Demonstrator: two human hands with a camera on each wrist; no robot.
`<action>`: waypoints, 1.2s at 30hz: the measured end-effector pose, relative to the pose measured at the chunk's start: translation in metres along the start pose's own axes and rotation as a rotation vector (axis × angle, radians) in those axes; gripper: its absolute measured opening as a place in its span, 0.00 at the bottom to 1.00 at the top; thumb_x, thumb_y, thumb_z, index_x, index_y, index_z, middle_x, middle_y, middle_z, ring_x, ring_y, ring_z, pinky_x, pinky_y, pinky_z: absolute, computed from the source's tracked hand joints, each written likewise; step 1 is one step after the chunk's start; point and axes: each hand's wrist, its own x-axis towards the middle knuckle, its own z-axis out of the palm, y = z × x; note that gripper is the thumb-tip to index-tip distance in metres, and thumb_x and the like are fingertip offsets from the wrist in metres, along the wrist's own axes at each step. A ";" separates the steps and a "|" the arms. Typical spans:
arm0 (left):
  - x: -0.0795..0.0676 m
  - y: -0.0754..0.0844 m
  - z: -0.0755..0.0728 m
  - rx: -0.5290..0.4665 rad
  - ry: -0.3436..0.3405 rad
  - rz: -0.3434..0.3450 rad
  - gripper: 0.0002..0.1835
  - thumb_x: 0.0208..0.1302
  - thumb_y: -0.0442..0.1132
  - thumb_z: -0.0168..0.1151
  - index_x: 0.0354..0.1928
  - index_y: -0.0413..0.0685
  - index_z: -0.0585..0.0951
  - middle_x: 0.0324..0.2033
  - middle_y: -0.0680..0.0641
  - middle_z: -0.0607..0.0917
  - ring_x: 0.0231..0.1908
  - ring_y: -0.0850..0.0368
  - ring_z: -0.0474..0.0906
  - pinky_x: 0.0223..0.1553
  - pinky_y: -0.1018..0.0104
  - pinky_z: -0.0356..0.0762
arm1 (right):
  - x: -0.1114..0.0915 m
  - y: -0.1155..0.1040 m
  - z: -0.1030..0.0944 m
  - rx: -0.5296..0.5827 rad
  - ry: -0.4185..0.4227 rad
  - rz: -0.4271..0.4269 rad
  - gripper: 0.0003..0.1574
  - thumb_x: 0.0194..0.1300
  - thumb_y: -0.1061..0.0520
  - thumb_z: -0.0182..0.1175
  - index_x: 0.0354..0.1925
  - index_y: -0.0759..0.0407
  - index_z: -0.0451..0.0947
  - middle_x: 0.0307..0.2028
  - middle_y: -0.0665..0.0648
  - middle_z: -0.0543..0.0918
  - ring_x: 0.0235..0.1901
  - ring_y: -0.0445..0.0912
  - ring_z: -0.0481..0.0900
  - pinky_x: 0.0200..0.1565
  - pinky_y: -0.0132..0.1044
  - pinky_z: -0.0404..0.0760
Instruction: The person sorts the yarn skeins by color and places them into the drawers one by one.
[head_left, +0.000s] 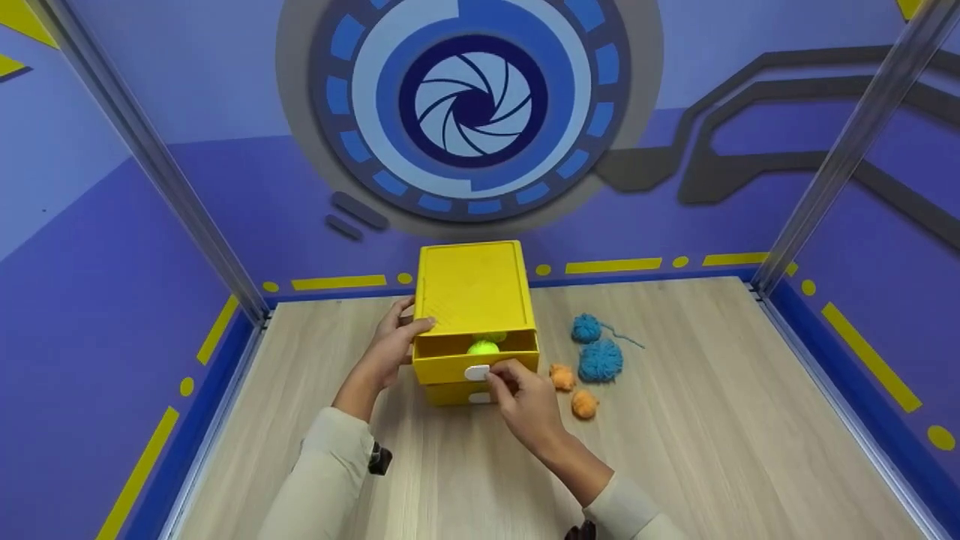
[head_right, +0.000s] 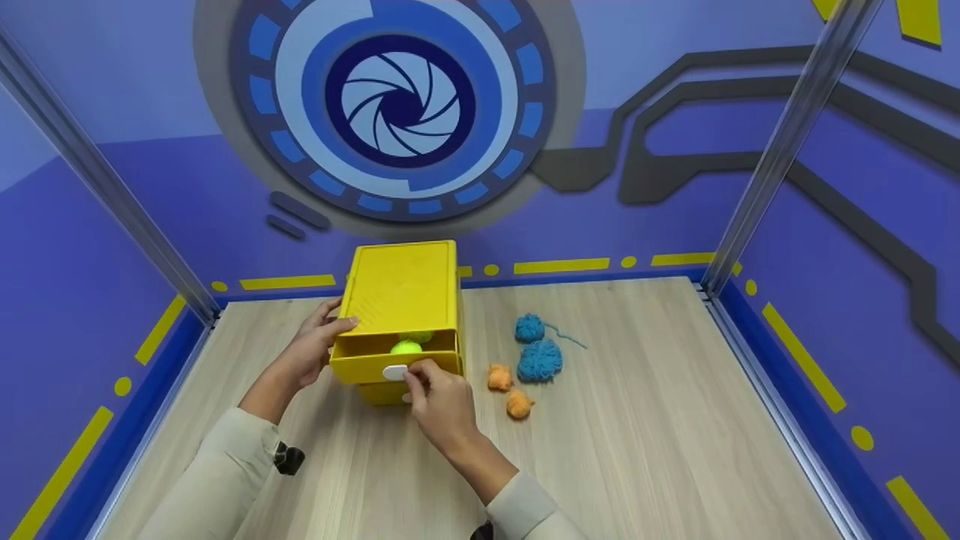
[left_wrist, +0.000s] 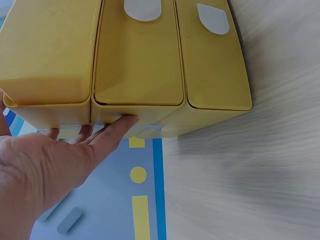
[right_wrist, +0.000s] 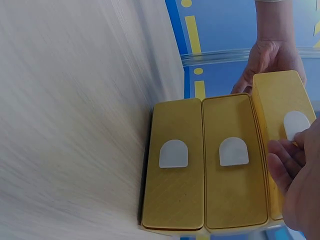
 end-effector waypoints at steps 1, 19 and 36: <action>0.000 0.000 0.000 0.002 0.000 0.001 0.42 0.72 0.53 0.66 0.83 0.62 0.58 0.75 0.42 0.71 0.74 0.41 0.73 0.71 0.34 0.76 | 0.001 0.001 0.000 0.000 0.000 -0.001 0.03 0.75 0.56 0.67 0.43 0.54 0.85 0.31 0.48 0.86 0.28 0.36 0.77 0.32 0.28 0.83; -0.003 0.001 0.002 0.016 0.016 -0.008 0.44 0.71 0.54 0.66 0.83 0.62 0.57 0.77 0.41 0.69 0.72 0.40 0.74 0.70 0.35 0.77 | 0.022 0.009 0.005 -0.019 0.021 -0.042 0.03 0.75 0.59 0.66 0.41 0.56 0.85 0.31 0.51 0.88 0.27 0.37 0.77 0.31 0.28 0.82; -0.003 0.002 0.003 0.008 0.013 -0.013 0.42 0.72 0.53 0.65 0.83 0.65 0.58 0.77 0.41 0.69 0.71 0.41 0.76 0.70 0.34 0.77 | 0.032 0.012 0.004 -0.032 -0.037 0.063 0.05 0.78 0.53 0.64 0.44 0.53 0.84 0.33 0.48 0.87 0.31 0.39 0.79 0.37 0.27 0.84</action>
